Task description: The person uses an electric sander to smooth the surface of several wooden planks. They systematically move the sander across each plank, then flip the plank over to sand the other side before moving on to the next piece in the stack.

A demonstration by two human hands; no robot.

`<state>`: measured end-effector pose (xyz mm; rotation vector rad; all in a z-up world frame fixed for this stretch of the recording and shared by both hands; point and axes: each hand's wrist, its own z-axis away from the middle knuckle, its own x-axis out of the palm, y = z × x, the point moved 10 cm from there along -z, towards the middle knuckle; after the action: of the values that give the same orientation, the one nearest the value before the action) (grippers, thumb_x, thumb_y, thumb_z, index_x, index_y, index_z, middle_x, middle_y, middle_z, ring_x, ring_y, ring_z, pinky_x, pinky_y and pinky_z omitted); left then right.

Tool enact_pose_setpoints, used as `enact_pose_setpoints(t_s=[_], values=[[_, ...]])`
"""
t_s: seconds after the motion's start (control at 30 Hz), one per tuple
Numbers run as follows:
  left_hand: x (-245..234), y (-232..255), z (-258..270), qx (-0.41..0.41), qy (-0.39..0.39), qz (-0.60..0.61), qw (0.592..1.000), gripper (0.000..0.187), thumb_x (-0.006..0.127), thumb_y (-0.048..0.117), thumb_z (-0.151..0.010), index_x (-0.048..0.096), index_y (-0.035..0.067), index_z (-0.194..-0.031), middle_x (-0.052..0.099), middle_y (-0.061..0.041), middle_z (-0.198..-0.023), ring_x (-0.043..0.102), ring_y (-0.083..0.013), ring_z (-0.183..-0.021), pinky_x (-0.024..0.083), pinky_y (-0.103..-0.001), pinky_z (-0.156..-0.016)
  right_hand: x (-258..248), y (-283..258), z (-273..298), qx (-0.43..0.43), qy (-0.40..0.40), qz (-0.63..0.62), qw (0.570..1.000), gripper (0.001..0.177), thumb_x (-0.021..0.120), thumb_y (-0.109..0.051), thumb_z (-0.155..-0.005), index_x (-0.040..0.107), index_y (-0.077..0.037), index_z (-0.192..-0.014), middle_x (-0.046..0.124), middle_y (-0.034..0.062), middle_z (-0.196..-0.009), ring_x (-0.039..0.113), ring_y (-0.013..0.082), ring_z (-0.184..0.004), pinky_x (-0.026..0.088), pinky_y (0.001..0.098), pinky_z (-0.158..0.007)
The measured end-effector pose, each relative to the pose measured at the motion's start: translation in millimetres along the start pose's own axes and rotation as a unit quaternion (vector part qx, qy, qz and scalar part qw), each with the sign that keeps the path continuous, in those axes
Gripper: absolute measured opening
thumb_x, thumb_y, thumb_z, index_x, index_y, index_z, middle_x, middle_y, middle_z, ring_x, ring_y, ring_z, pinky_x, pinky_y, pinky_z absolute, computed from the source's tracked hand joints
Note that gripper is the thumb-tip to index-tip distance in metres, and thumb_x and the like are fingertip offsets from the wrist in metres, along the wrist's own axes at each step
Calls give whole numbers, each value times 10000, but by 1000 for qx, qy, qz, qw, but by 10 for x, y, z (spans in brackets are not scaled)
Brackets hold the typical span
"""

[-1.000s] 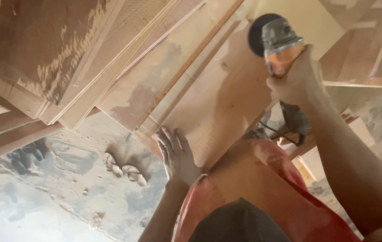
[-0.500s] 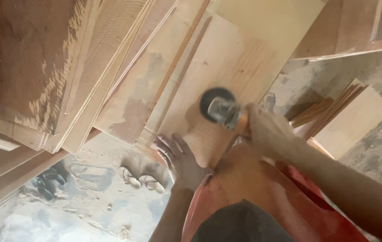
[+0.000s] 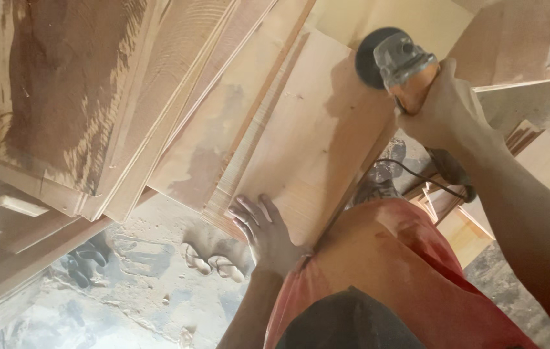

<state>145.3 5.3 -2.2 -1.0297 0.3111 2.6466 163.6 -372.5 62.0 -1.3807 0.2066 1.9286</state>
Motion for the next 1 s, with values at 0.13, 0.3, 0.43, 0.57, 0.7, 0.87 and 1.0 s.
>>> enact_pose_setpoints(t_s=[0.13, 0.3, 0.43, 0.57, 0.7, 0.87, 1.0], values=[[-26, 34, 24, 8, 7, -7, 1000, 1611, 918, 718, -483, 25, -107, -1541, -65, -495, -1545, -62, -698, -1434, 10, -695, -1190, 87, -42, 57, 53, -21, -54, 997, 792, 813, -217, -745, 364, 138, -1292, 653, 355, -1015, 714, 480, -891, 612, 526, -728], [-52, 33, -2, 15, 36, 16, 999, 1610, 920, 709, -465, 23, -95, -1532, -49, -489, -1546, -44, -694, -1431, 24, -692, -1185, 531, -505, 634, 58, -199, 2, 978, 662, 693, -137, -791, 378, 30, -1349, 706, 253, -966, 750, 394, -799, 626, 489, -692], [51, -9, -34, -10, 7, -6, 1000, 1615, 917, 719, -469, 11, -91, -1532, -55, -486, -1542, -40, -695, -1435, 21, -693, -1188, 417, -735, 643, -25, -206, 74, 975, 649, 741, -165, -769, 415, 24, -1297, 690, 244, -968, 726, 390, -809, 602, 494, -700], [76, -17, -78, -13, 13, 15, 1000, 1625, 913, 723, -455, 15, -92, -1536, -75, -489, -1548, -44, -691, -1436, 26, -695, -1183, 172, -484, 226, 29, -151, 22, 988, 711, 788, -204, -762, 409, 69, -1299, 688, 260, -956, 736, 407, -784, 608, 510, -668], [112, -33, -80, -14, -7, 15, 1000, 1615, 914, 723, -468, 9, -77, -1540, -103, -486, -1547, -90, -694, -1429, -2, -716, -1177, -28, -342, -145, -19, -72, 8, 997, 794, 823, -207, -728, 395, 116, -1313, 681, 338, -927, 716, 493, -820, 572, 537, -740], [56, -8, -66, -3, 14, 31, 999, 1605, 917, 715, -483, 8, -97, -1527, -107, -501, -1528, -116, -713, -1410, -20, -721, -1167, -46, -412, -335, -50, -21, -26, 998, 719, 837, -239, -754, 423, 99, -1235, 681, 344, -960, 701, 509, -896, 569, 545, -767], [86, -23, -72, -24, -14, 31, 999, 1605, 925, 694, -485, 1, -80, -1545, -122, -486, -1544, -135, -708, -1418, -36, -703, -1180, 57, -601, -261, -53, -33, -57, 996, 748, 811, -223, -761, 374, 105, -1272, 679, 330, -967, 713, 486, -859, 590, 525, -719]])
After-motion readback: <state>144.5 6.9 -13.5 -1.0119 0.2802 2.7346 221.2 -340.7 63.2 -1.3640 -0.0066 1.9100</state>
